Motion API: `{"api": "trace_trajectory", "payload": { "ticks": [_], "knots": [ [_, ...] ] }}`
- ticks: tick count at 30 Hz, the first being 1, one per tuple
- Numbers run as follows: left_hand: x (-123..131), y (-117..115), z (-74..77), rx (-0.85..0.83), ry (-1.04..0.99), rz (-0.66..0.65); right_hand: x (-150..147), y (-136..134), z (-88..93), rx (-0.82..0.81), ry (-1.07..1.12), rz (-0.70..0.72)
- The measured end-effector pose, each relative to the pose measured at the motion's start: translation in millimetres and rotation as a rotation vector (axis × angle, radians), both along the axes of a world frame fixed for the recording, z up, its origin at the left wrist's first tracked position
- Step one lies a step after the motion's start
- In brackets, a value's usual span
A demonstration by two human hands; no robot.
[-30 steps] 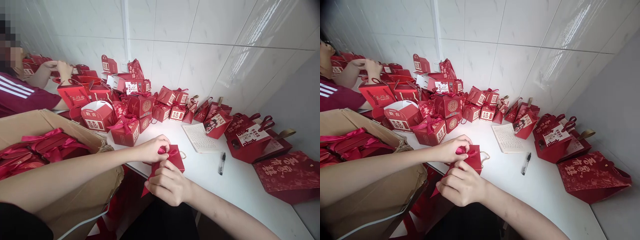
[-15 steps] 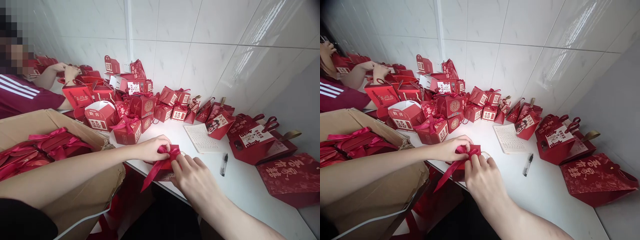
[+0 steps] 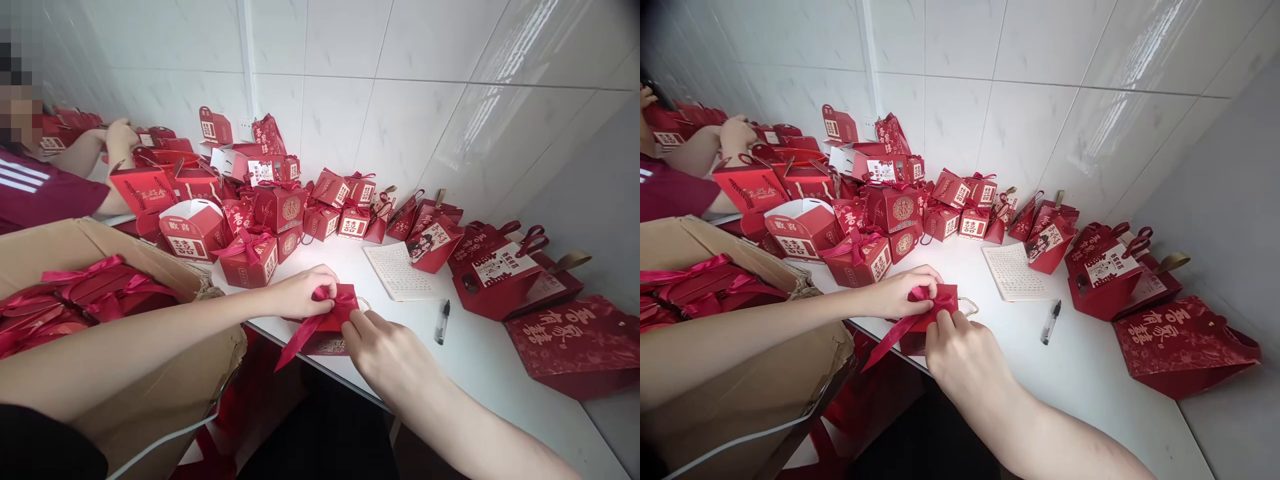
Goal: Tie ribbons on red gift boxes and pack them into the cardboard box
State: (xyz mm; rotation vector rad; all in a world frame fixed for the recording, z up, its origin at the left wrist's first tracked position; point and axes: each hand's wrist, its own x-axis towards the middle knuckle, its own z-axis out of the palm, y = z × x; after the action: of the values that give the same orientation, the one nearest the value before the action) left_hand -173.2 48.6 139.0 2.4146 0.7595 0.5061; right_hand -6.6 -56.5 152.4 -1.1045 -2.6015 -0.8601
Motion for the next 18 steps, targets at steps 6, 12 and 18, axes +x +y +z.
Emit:
{"api": "trace_trajectory", "payload": {
  "ticks": [6, 12, 18],
  "knots": [
    [1, 1, -2.5, 0.004, 0.009, -0.013, 4, -3, 5.6, -0.134, 0.009, 0.007],
    [-6, 6, 5.5, 0.086, -0.087, 0.059, 20, 25, 23.5, -0.249, 0.247, -0.292],
    [-15, 9, 11.4, -0.054, 0.071, 0.491, 40, 69, 15.7, -0.832, 0.541, -0.195]
  ]
}}
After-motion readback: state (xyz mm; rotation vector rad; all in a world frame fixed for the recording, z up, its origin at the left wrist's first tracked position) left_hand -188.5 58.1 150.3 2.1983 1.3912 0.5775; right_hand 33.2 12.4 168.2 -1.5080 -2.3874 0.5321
